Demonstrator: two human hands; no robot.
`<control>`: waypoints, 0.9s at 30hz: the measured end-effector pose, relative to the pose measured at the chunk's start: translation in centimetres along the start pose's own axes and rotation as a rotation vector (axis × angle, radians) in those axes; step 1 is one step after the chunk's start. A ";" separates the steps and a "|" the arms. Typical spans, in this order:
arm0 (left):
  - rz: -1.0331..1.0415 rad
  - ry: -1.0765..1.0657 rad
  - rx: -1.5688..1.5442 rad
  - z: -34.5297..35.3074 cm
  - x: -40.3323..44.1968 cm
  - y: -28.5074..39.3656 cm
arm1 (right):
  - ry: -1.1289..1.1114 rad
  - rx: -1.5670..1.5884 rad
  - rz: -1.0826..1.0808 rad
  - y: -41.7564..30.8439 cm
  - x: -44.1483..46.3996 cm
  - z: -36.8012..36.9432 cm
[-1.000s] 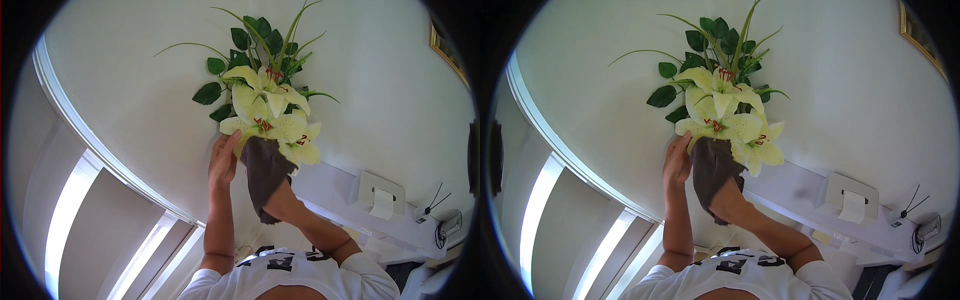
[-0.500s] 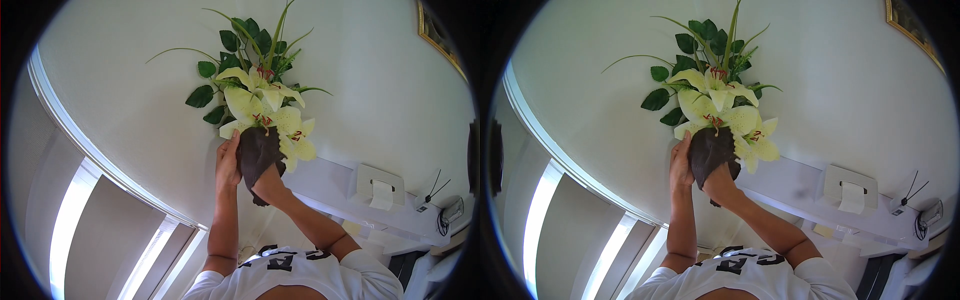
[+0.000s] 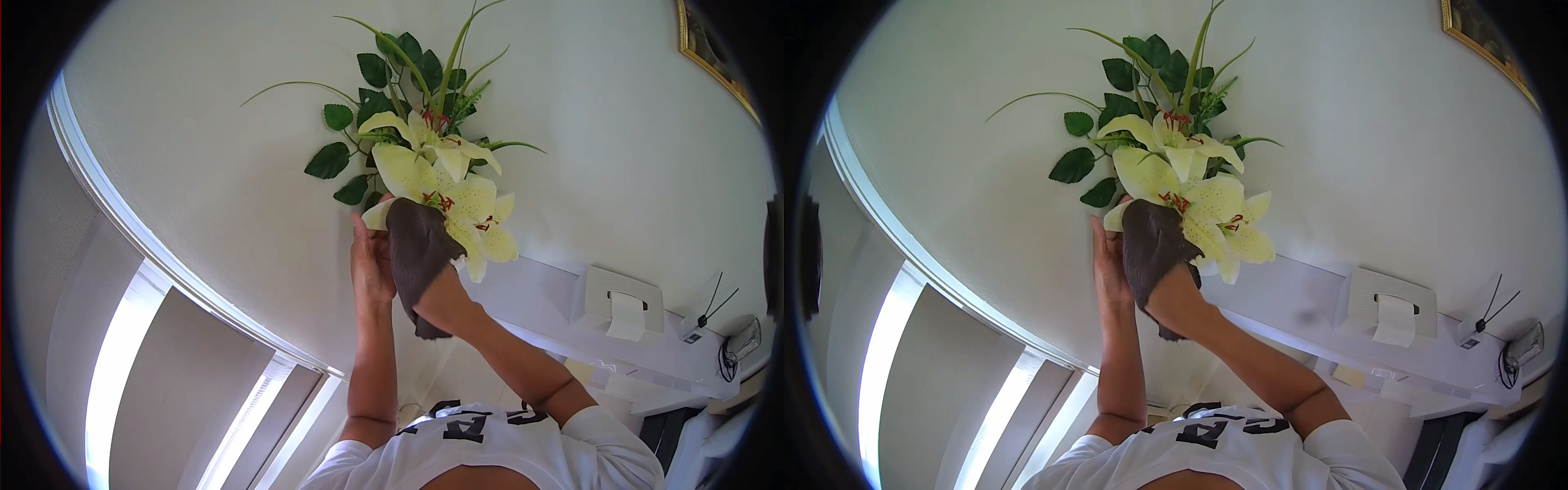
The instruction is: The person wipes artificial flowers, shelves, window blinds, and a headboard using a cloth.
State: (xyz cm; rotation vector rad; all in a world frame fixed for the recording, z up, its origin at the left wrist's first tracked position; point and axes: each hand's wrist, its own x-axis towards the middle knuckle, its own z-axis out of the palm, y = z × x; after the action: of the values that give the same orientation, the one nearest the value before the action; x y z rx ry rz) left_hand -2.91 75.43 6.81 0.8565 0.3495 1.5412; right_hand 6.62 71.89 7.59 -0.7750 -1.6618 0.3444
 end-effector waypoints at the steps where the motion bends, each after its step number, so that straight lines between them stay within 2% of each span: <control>1: -0.001 0.009 0.008 0.1 -0.2 0.0 | 0.002 0.000 0.000 1.0 -0.4 0.6; 4: -0.051 -0.007 -0.008 -0.8 0.0 0.4 | -0.088 -0.139 -0.140 2.4 -1.7 1.5; 6: -0.101 -0.024 -0.038 -1.4 0.2 0.6 | -0.175 -0.329 -0.328 2.1 -1.8 1.4; 7: -0.122 0.032 -0.028 -1.0 0.1 0.9 | -0.177 -0.327 -0.328 2.1 -1.8 1.6; 9: -0.139 0.082 -0.016 -0.7 0.9 1.3 | -0.163 -0.256 -0.260 2.0 -1.6 1.8; 10: -0.099 -0.003 -0.028 -0.8 1.8 1.5 | -0.158 -0.234 -0.239 1.6 -1.3 1.7; 12: -0.061 -0.087 -0.042 -0.6 3.5 2.2 | 0.080 -0.080 -0.253 -1.2 -0.2 0.6; 13: -0.072 -0.154 -0.075 -0.2 4.5 2.7 | 0.079 -0.080 -0.253 -1.0 0.2 0.8; 16: -0.107 -0.246 -0.137 1.0 5.0 3.4 | 0.058 -0.204 -0.242 -0.5 1.4 1.0; 18: -0.126 -0.276 -0.166 1.3 5.1 3.4 | -0.218 -0.323 0.030 -0.6 2.0 0.9; 21: -0.122 -0.292 -0.103 0.6 5.0 2.9 | -0.222 -0.352 0.044 0.8 2.8 2.4; 22: -0.133 -0.197 -0.021 0.3 4.6 3.0 | -0.219 -0.352 0.043 0.8 2.9 2.9; 23: -0.141 -0.102 0.059 -0.1 4.2 3.0 | -0.126 -0.357 -0.010 0.6 2.8 3.4; 24: -0.139 -0.102 0.060 -0.3 3.7 2.9 | -0.034 -0.359 -0.061 0.7 2.8 3.7; 25: -0.110 -0.024 0.054 -0.3 3.3 2.6 | -0.033 -0.358 -0.064 1.0 3.1 3.8; 27: -0.078 0.055 0.048 -0.6 3.4 2.4 | 0.023 -0.528 -0.136 1.7 3.6 3.7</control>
State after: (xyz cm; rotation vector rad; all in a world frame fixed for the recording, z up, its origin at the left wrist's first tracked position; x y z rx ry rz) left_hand -4.89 78.39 9.08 0.8290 0.4563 1.4912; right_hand 3.37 76.19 8.37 -1.0379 -1.7948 -0.2112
